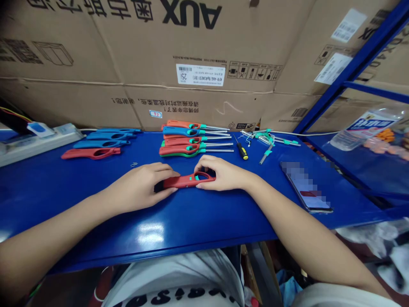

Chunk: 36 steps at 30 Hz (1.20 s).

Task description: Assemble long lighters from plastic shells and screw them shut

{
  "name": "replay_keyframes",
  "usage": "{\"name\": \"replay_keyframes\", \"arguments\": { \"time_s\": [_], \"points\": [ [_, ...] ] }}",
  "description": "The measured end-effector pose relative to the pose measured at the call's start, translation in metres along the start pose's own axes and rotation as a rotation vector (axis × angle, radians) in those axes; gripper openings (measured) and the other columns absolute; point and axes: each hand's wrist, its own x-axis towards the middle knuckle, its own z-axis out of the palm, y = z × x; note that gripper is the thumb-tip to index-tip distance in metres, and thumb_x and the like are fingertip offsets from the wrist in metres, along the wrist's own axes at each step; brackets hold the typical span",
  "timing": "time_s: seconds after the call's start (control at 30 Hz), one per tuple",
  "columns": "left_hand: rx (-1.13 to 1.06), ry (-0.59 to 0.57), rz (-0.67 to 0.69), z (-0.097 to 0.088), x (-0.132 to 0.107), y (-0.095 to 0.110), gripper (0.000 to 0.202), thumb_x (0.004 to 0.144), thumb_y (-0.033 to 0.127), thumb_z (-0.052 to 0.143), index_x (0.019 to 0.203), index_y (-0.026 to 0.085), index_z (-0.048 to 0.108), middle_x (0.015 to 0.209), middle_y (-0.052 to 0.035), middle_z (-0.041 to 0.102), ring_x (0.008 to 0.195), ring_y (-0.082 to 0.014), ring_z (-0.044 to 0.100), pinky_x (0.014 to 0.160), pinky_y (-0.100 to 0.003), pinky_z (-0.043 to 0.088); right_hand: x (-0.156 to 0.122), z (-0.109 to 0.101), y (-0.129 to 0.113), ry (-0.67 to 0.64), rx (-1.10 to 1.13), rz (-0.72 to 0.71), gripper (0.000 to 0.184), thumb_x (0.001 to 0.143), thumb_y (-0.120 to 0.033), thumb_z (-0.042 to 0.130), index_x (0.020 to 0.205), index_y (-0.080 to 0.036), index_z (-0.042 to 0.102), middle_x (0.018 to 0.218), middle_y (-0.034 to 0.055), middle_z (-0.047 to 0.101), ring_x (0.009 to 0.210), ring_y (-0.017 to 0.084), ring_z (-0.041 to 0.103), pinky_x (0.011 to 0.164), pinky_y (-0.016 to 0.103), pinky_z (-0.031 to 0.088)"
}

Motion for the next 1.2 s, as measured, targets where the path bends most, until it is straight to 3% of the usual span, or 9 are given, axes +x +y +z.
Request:
{"name": "replay_keyframes", "arguments": {
  "time_s": [0.7, 1.2],
  "points": [
    [0.000, 0.012, -0.028, 0.0095, 0.0010, -0.0030, 0.023, 0.095, 0.035, 0.065, 0.112, 0.020, 0.070, 0.106, -0.0050, 0.069, 0.099, -0.0229, 0.066, 0.081, -0.033, 0.052, -0.0007, 0.0014, 0.0026, -0.027, -0.051, 0.016, 0.034, 0.088, -0.038, 0.072, 0.114, -0.018, 0.064, 0.108, 0.0078, 0.063, 0.097, 0.020, 0.060, 0.087, 0.035, 0.050],
    [0.053, 0.021, -0.012, 0.0070, 0.0014, 0.0027, 0.020, 0.094, 0.031, 0.063, 0.108, 0.019, 0.070, 0.100, -0.0045, 0.070, 0.092, -0.0224, 0.066, 0.077, -0.032, 0.049, -0.0014, -0.0002, -0.0056, -0.003, -0.099, -0.023, 0.026, 0.088, -0.028, 0.069, 0.111, -0.018, 0.063, 0.105, 0.0079, 0.063, 0.092, 0.020, 0.060, 0.083, 0.034, 0.051]
  ]
}}
